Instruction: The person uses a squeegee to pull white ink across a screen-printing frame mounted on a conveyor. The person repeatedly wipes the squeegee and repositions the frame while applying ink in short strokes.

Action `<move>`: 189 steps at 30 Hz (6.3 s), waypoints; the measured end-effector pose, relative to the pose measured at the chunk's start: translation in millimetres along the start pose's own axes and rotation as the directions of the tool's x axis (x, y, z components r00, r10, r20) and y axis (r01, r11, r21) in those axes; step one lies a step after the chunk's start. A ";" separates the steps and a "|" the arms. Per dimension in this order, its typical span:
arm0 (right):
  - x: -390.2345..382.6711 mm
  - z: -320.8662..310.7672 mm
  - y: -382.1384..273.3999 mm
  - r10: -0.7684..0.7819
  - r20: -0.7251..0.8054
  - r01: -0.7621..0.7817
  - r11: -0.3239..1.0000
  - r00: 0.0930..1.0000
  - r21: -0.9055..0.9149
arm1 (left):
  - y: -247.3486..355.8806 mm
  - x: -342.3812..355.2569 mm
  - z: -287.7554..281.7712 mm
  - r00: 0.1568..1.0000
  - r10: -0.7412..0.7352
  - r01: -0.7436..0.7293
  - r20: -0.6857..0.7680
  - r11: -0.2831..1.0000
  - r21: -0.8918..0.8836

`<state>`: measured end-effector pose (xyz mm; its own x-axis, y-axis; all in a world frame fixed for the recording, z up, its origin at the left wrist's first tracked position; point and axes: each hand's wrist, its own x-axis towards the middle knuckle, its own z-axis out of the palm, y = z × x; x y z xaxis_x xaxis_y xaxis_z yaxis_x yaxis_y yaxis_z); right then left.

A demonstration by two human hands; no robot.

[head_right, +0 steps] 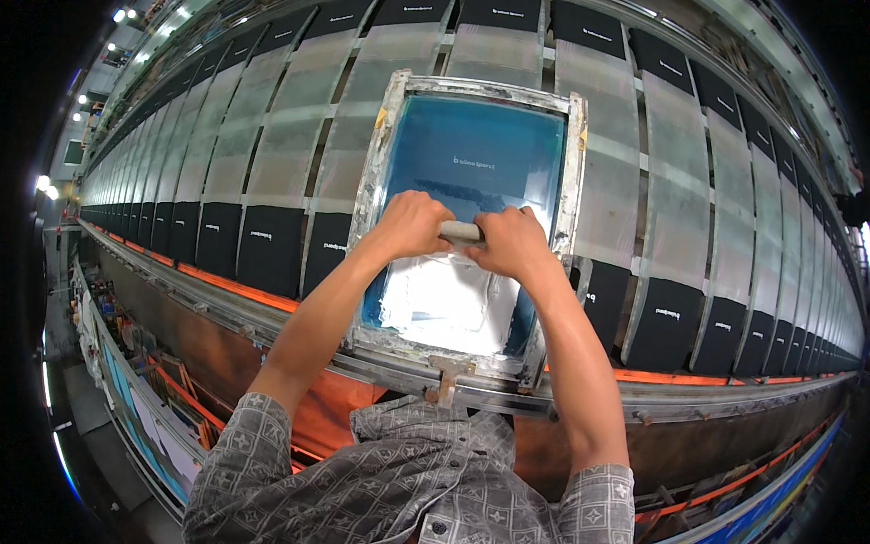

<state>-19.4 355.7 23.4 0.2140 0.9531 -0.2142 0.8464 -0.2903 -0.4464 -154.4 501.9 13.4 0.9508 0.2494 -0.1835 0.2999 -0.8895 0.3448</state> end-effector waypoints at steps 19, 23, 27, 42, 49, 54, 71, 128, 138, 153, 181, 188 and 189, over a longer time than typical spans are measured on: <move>7.7 9.6 14.4 -0.048 -0.024 0.048 0.999 0.999 0.021 | 4.7 1.3 2.6 1.000 0.003 -0.003 -0.029 1.000 0.010; -27.7 47.7 3.0 -0.119 -0.021 0.118 0.992 0.993 -0.046 | 18.1 -42.6 29.8 1.000 0.008 -0.007 -0.028 0.998 0.056; -84.5 65.5 -34.0 -0.138 -0.051 0.141 0.987 0.989 0.072 | 40.8 -99.6 44.6 0.996 0.046 -0.042 0.070 0.997 -0.064; -14.8 29.0 8.3 -0.039 -0.056 0.041 0.998 0.998 0.042 | 13.4 -14.0 16.6 1.000 0.024 -0.024 0.011 0.999 0.021; -95.7 40.0 -24.7 0.100 0.072 -0.121 0.899 0.992 0.422 | 38.1 -87.6 32.1 0.982 0.050 -0.043 0.184 0.998 -0.043; -95.9 42.1 72.4 0.589 -0.662 -0.398 0.806 0.463 0.438 | 14.9 -25.4 1.4 0.999 0.046 -0.045 -0.023 0.997 0.058; -16.2 96.0 -23.9 0.693 -0.536 -0.122 0.659 0.483 0.742 | -45.2 -207.5 15.3 0.952 0.064 -0.054 -0.298 0.998 0.044; 16.6 124.5 -71.5 0.658 -0.229 0.284 0.023 0.717 0.958 | -99.5 -206.5 -20.7 0.998 -0.013 -0.003 0.068 0.971 0.239; 15.0 123.7 -71.5 0.654 -0.227 0.244 0.066 0.722 0.968 | -93.7 -204.8 -20.2 0.998 0.019 -0.033 0.064 0.974 0.224; -291.1 108.8 29.3 0.541 -0.662 -0.327 0.841 0.518 0.432 | -105.8 -217.5 -14.5 0.997 0.012 -0.003 -0.079 0.993 0.115; -349.5 171.4 99.6 0.366 -0.734 -0.530 0.848 0.572 0.009 | -114.2 -223.3 -8.4 0.989 -0.145 0.147 -0.038 0.986 0.083; -346.9 167.5 93.0 0.386 -0.712 -0.537 0.843 0.586 0.014 | -110.0 -219.9 -16.8 0.998 -0.050 0.053 -0.041 0.996 0.069; -352.5 167.2 99.6 0.387 -0.684 -0.530 0.848 0.618 0.000 | -104.9 -219.1 -11.3 0.999 -0.041 0.041 -0.031 0.999 0.021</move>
<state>-92.1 -23.6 -90.8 0.7933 0.5356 0.2894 0.6041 -0.7514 -0.2654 -393.3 544.9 27.8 0.9398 0.2971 -0.1687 0.3372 -0.8861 0.3179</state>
